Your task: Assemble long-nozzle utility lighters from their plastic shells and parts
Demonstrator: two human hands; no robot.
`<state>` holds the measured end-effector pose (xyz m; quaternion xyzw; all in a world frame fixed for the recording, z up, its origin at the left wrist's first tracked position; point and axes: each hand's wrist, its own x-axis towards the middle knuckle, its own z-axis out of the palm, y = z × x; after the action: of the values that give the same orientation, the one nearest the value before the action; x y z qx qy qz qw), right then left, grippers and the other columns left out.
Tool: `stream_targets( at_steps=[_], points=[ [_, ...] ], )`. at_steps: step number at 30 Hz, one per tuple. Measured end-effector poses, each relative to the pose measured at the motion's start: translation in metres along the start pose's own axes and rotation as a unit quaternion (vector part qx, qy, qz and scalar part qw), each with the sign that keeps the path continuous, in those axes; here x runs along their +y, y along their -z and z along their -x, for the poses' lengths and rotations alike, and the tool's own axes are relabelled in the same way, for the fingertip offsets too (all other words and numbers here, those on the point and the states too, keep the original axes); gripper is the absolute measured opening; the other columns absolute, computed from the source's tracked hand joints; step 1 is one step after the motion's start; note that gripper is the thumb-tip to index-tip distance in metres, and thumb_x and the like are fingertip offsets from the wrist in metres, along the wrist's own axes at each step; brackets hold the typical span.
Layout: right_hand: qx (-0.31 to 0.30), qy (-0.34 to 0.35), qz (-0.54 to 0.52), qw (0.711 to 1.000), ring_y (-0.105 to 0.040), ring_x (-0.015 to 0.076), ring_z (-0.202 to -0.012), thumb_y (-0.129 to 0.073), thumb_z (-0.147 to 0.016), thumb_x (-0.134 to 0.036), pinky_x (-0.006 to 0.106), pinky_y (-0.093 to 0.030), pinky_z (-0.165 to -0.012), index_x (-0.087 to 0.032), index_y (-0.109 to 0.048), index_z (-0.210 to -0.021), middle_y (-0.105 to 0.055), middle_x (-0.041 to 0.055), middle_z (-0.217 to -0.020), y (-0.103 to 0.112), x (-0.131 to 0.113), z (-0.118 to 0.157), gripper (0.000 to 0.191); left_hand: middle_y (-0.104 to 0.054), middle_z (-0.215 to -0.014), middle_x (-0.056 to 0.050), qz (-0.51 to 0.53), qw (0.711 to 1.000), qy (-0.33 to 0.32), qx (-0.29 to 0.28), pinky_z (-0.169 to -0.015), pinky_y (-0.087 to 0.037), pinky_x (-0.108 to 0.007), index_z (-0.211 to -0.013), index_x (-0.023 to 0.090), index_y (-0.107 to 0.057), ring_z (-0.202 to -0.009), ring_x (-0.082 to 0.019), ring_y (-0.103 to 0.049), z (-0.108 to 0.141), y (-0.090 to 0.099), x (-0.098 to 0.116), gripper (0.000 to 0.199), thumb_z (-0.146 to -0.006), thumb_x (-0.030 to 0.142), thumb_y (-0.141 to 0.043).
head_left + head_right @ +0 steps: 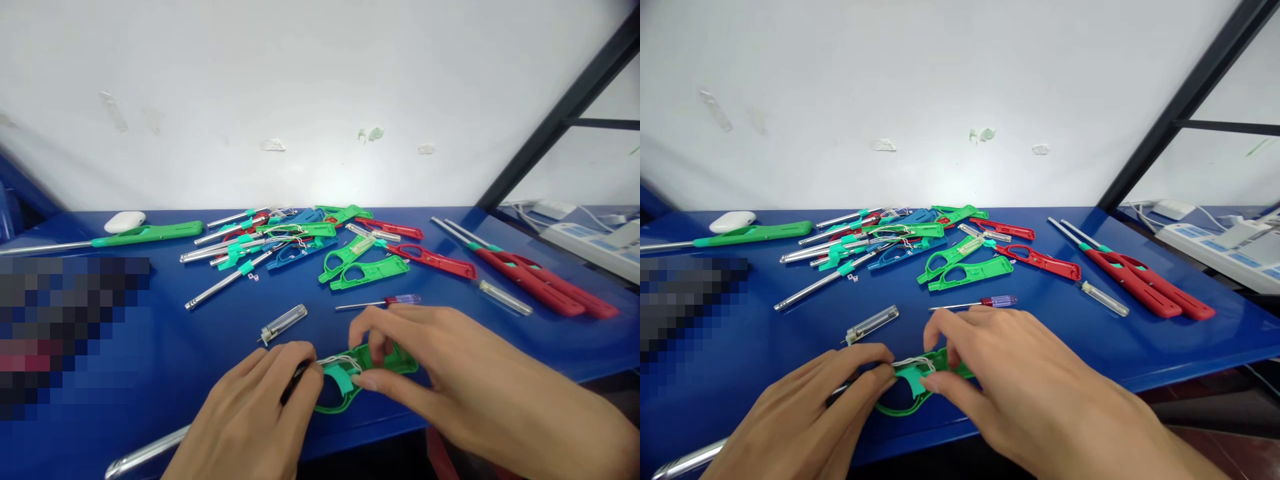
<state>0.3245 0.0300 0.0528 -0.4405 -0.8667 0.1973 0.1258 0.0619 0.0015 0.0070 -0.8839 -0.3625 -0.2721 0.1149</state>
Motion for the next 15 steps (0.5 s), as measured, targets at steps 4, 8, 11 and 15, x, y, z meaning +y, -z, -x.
stream_targets(
  at_steps=[4,8,11,15],
  points=[
    [0.043,0.004,-0.049,0.998,-0.076,0.0176,-0.097,-0.071,-0.106,-0.036,0.029,-0.058,-0.088,-0.035,-0.073,-0.105,-0.078,-0.0056,-0.106,-0.006,0.005,0.01,0.002,-0.077,-0.113,-0.004,-0.001,1.0,0.0,-0.014,-0.083,-0.063,-0.033,-0.117,0.019,-0.066,-0.097,-0.021,-0.077,-0.001,-0.001,0.0,0.042,-0.089,-0.002,-0.042],
    [0.096,0.031,-0.097,0.99,-0.076,0.015,-0.088,-0.069,-0.107,-0.026,0.023,-0.059,-0.082,-0.03,-0.075,-0.098,-0.079,-0.0038,-0.098,-0.017,0.009,0.012,0.011,-0.077,-0.113,-0.004,-0.011,1.0,-0.008,-0.022,-0.083,-0.062,-0.032,-0.118,0.019,-0.066,-0.096,-0.02,-0.076,0.0,-0.001,-0.001,0.041,-0.091,-0.001,-0.042],
    [0.139,0.076,-0.084,0.984,-0.075,0.016,-0.09,-0.063,-0.108,-0.016,0.025,-0.06,-0.081,-0.028,-0.077,-0.104,-0.078,-0.0007,-0.1,-0.028,0.012,0.016,0.019,-0.078,-0.111,-0.005,-0.046,0.998,-0.028,-0.017,-0.082,-0.063,-0.032,-0.119,0.018,-0.067,-0.095,-0.02,-0.077,0.001,0.001,-0.001,0.039,-0.096,0.002,-0.038],
    [0.213,0.137,-0.031,0.967,-0.075,0.0188,-0.091,-0.059,-0.107,-0.007,0.031,-0.062,-0.081,-0.022,-0.074,-0.122,-0.079,0.0048,-0.103,-0.044,0.016,0.025,0.026,-0.081,-0.111,-0.006,-0.107,0.991,-0.075,0.003,-0.084,-0.063,-0.035,-0.118,0.016,-0.07,-0.095,-0.021,-0.08,0.002,0.005,0.002,0.042,-0.102,0.003,-0.033]
  ],
)
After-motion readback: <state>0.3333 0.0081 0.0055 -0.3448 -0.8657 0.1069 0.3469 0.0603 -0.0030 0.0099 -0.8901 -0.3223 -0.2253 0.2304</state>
